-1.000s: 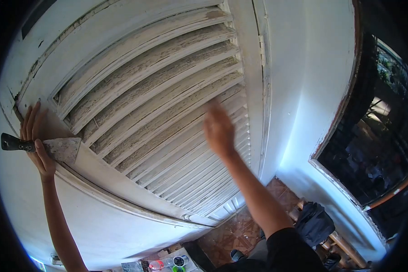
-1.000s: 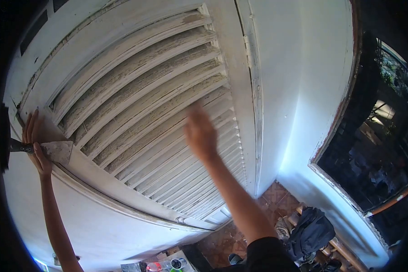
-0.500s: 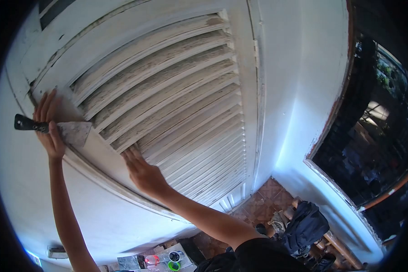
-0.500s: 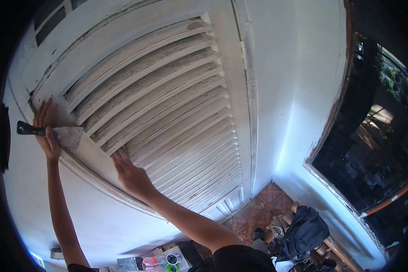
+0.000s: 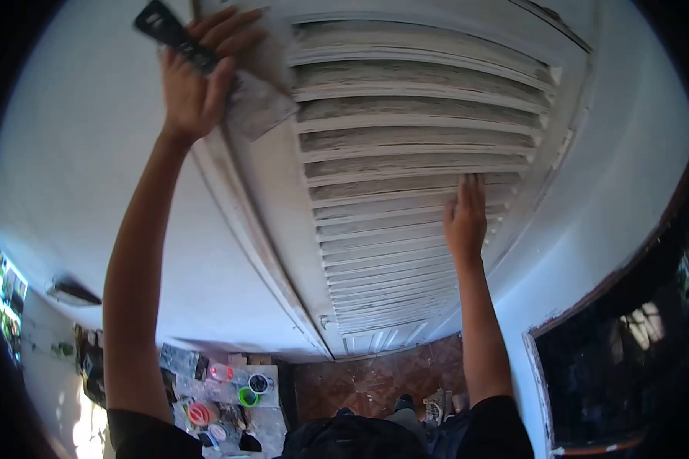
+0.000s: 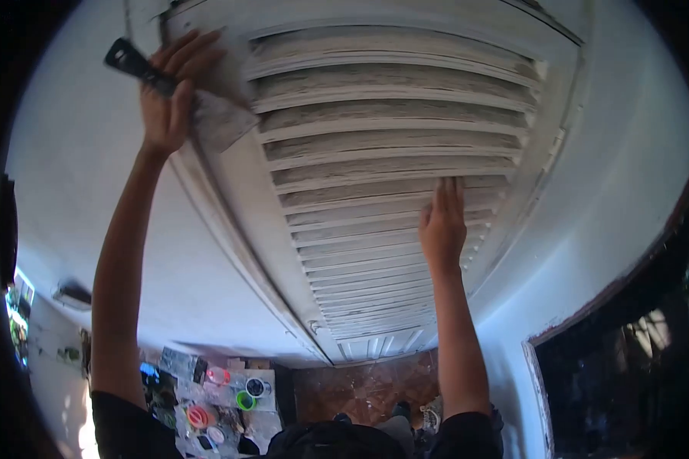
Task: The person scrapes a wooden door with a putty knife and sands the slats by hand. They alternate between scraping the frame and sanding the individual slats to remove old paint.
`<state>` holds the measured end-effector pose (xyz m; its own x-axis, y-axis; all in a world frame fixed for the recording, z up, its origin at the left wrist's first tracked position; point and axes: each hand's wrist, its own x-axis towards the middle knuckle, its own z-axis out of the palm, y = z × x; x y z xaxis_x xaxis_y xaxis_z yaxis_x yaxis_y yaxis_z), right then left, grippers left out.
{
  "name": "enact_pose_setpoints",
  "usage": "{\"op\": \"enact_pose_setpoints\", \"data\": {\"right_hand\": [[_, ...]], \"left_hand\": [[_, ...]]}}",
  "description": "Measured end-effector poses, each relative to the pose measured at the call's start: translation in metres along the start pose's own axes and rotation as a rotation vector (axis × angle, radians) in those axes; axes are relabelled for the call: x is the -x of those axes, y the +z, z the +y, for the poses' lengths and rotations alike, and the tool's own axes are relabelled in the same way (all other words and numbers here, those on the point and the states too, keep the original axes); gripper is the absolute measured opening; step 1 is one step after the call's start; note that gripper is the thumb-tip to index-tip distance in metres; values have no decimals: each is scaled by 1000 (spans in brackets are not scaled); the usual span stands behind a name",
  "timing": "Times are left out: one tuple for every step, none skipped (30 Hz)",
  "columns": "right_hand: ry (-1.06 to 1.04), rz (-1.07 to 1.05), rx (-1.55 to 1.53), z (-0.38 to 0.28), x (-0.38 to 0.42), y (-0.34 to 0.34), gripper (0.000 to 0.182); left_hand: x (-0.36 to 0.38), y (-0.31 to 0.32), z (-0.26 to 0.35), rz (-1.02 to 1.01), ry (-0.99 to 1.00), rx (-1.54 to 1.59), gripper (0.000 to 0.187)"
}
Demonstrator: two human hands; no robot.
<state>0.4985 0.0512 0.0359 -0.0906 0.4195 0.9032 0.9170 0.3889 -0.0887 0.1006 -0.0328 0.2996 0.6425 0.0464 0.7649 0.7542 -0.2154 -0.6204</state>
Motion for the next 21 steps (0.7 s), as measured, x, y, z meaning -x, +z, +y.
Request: {"op": "enact_pose_setpoints", "data": {"right_hand": [[80, 12, -63, -11, 1, 2, 49], [53, 11, -97, -25, 2, 4, 49], [83, 13, -187, -41, 3, 6, 51], [112, 15, -284, -61, 5, 8, 54], [49, -25, -385, -85, 6, 4, 55], [-81, -64, -480, -110, 7, -3, 55], [-221, -99, -589, -138, 10, -9, 55], [-265, -259, -705, -160, 25, -17, 55], [-330, -420, -818, -175, 42, -21, 55], [-434, -554, -895, -185, 59, -26, 54], [-495, -638, -949, -194, 73, -31, 55], [-535, -616, -1015, -199, 88, -31, 54], [-471, -632, -1037, -196, 103, -28, 47], [-377, -693, -1021, -189, 112, -22, 38], [-334, -673, -1036, -181, 109, -17, 34], [-325, -601, -1040, -163, 109, 5, 30], [-499, -424, -1006, -124, 101, 52, 26], [-314, -542, -1201, -121, 74, 45, 27], [-551, -228, -937, -78, 52, 101, 30], [-522, -165, -1030, -70, 13, 107, 32], [-361, 2, -697, -110, -19, 26, 24]], "left_hand": [[-4, -2, 3, 4, 19, 16, 46], [-7, -5, 5, 4, 36, 25, 49], [1, -4, 5, -32, -47, -3, 48], [5, -2, 8, -28, -70, 3, 46], [9, 5, 3, -23, -66, -17, 36], [12, 11, -1, 3, -57, 25, 36], [13, 14, 2, 5, -79, 26, 37], [16, 16, 7, -3, -114, 3, 42], [21, 23, 6, 6, -173, 112, 50], [22, 36, 6, 122, -138, 57, 57], [22, 34, 12, 164, -177, 123, 57], [16, 19, 26, 17, -268, 188, 53], [-4, -17, 56, -35, -828, 583, 48], [17, 15, 61, 3, -598, 381, 44], [37, 15, 79, 54, -518, 432, 40], [56, 18, 106, -72, -582, 566, 46], [81, 3, 152, -49, -601, 506, 50], [107, -22, 194, -70, -686, 578, 49], [136, -51, 235, -92, -818, 701, 44], [167, -70, 273, -105, -916, 719, 38], [203, -76, 321, -53, -1074, 731, 31]]}}
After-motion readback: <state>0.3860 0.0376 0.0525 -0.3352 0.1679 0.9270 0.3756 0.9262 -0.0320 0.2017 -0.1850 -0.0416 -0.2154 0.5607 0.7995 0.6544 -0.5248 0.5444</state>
